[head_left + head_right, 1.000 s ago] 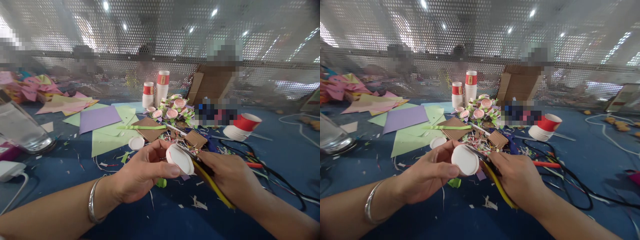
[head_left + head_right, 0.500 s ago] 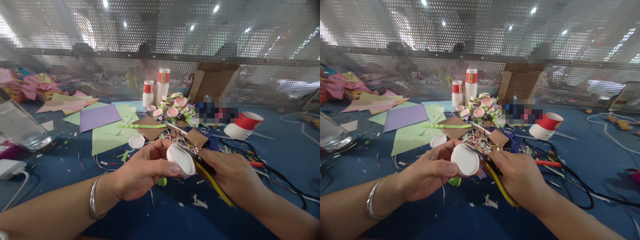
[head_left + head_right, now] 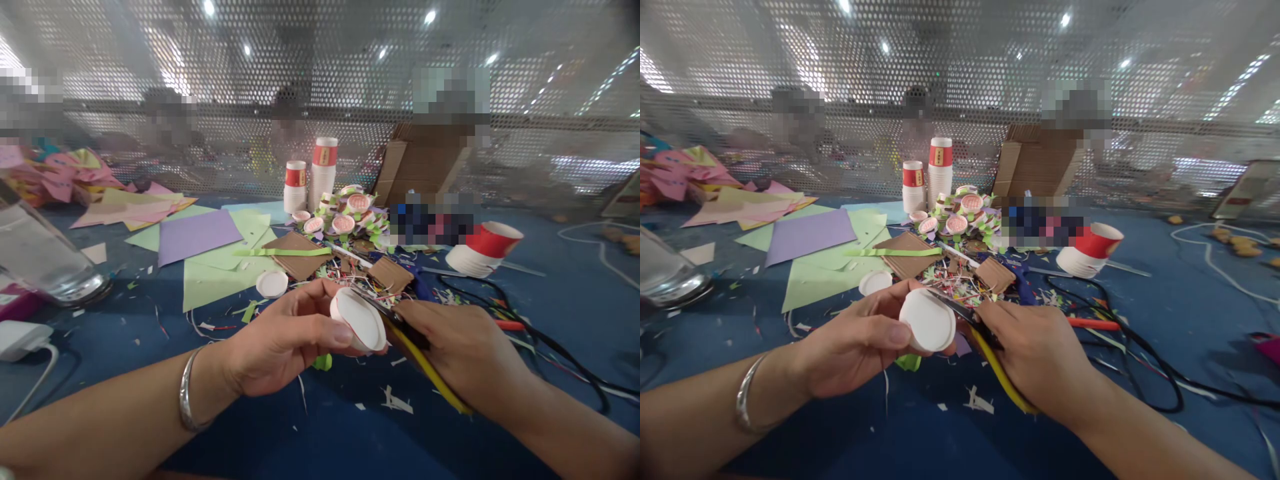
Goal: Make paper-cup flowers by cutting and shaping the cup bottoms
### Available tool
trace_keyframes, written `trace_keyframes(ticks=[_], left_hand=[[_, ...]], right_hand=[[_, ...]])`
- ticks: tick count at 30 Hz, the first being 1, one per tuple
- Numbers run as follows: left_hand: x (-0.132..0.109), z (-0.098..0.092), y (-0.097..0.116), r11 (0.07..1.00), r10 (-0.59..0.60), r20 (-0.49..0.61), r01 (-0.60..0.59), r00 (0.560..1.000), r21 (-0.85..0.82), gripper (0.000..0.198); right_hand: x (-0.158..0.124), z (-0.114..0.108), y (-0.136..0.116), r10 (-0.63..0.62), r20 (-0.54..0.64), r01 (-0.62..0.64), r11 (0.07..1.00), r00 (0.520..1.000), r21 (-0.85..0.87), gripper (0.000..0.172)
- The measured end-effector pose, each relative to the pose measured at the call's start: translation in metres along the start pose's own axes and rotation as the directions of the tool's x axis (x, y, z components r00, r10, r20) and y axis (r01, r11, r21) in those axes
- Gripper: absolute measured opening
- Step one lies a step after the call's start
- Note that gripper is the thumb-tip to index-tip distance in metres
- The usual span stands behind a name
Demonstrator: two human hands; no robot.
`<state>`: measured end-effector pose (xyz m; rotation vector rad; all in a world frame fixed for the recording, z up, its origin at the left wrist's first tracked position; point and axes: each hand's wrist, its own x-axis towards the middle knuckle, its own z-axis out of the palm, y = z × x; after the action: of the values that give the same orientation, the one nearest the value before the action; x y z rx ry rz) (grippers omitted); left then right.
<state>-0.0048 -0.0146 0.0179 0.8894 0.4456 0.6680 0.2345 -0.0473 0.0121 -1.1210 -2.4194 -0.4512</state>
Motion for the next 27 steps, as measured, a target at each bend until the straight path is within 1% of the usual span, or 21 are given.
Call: trace_keyframes(ticks=[7,10,15,19,23,25,27], left_hand=[[0.0020,-0.0035,-0.0008,1.000,-0.007,0.044,0.008,0.999,-0.017,0.035],[0.0028,-0.0041,-0.0015,1.000,-0.011,0.039,0.011,0.999,-0.011,0.035],[0.0022,-0.0035,-0.0014,0.999,0.004,0.057,-0.002,0.998,-0.036,0.032],[0.0015,-0.0012,-0.0015,1.000,-0.011,0.101,0.014,0.995,-0.027,0.026],[0.0020,-0.0008,-0.0015,0.998,-0.047,0.136,0.053,0.990,-0.041,0.029],[0.0024,-0.0027,-0.0001,0.999,-0.027,0.118,0.029,0.993,-0.018,0.031],[0.0028,-0.0057,0.0021,0.997,0.045,0.057,-0.048,0.997,0.054,0.034]], right_hand=[[-0.0002,0.0015,0.0024,0.005,0.029,-0.005,1.000,1.000,0.021,0.019],[-0.0012,0.0009,0.0028,0.010,0.058,-0.012,0.999,0.998,0.030,0.017],[-0.0028,0.0003,0.0032,0.017,0.052,-0.019,0.999,0.998,0.040,0.015],[-0.0027,0.0004,0.0006,0.040,0.046,-0.042,0.998,0.998,0.040,0.019],[-0.0031,0.0017,-0.0020,0.068,0.038,-0.071,0.994,0.997,0.080,0.023],[-0.0020,0.0023,-0.0020,0.109,0.010,-0.109,0.992,0.994,0.065,0.029],[0.0004,0.0023,-0.0013,0.162,-0.033,-0.161,0.986,0.986,0.043,0.034]])
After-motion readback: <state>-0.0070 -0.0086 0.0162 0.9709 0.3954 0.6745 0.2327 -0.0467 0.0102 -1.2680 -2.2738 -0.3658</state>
